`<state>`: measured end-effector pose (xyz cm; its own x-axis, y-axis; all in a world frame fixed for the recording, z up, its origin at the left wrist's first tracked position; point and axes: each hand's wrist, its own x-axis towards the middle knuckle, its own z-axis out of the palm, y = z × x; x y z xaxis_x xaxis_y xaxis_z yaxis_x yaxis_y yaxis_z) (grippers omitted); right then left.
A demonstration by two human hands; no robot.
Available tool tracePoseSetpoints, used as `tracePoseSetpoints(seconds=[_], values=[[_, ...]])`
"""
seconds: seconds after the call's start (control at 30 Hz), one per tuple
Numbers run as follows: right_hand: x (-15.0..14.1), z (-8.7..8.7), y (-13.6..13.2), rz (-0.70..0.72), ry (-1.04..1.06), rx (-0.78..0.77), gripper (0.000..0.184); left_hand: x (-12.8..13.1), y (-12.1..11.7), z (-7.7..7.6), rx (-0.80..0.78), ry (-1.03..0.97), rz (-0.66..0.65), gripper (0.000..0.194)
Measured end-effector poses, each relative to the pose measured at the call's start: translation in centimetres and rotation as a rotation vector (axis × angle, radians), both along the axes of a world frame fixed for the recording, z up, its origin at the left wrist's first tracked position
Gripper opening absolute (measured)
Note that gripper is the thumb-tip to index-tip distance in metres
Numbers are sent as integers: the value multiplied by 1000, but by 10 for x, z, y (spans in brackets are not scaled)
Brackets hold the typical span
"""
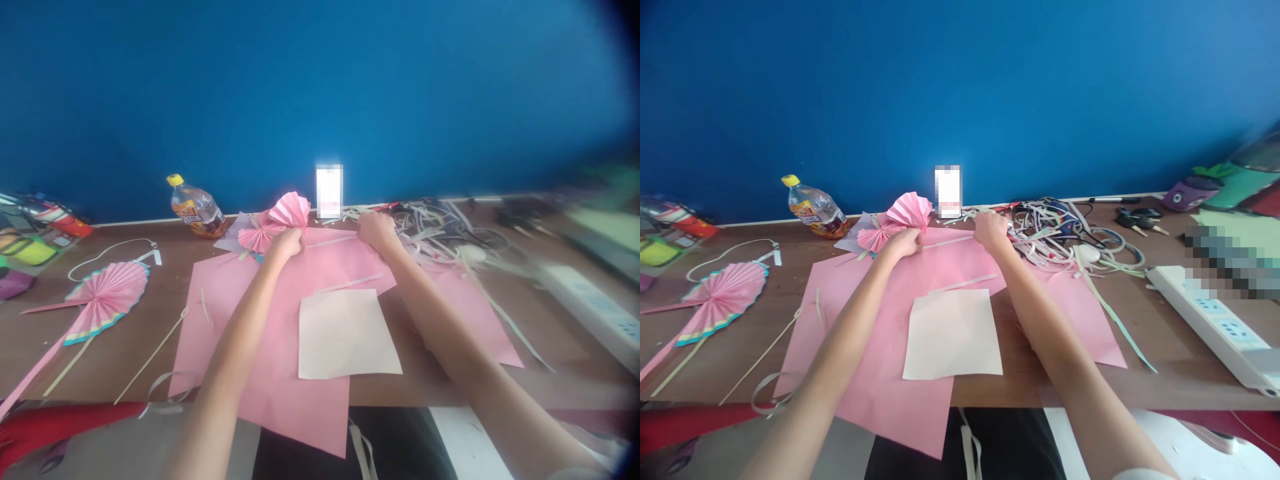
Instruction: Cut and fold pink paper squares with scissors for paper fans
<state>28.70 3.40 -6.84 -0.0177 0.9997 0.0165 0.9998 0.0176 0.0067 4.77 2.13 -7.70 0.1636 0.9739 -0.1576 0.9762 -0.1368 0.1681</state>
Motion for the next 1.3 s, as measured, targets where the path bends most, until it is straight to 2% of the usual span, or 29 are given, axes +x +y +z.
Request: tracePoseSetpoints(seconds=[0.13,0.2,0.27,0.37,0.47,0.63,0.77,0.87,1.0,1.17,1.3], values=[[4,-3,4,3,0,3,30,11,4,-7,187,-201,-179,37],[7,-4,6,23,6,9,28,26,6,-17,269,-326,-289,37],[10,-2,6,70,23,6,25,42,5,-30,289,-360,-361,32],[14,6,4,152,48,-6,19,60,-2,-49,337,-277,-360,36],[16,19,0,189,56,7,18,66,-8,-60,404,-233,-351,30],[16,40,-10,231,67,64,20,62,-1,-63,420,-353,-317,19],[16,46,-14,231,78,81,20,58,8,-64,412,-484,-351,16],[14,43,-14,215,82,93,21,57,8,-66,435,-515,-376,25],[14,32,-9,196,65,87,20,58,4,-72,425,-377,-297,32],[16,19,0,162,65,45,18,60,-2,-74,429,-242,-373,39],[18,9,6,140,68,43,19,62,-4,-72,359,-153,-348,49]])
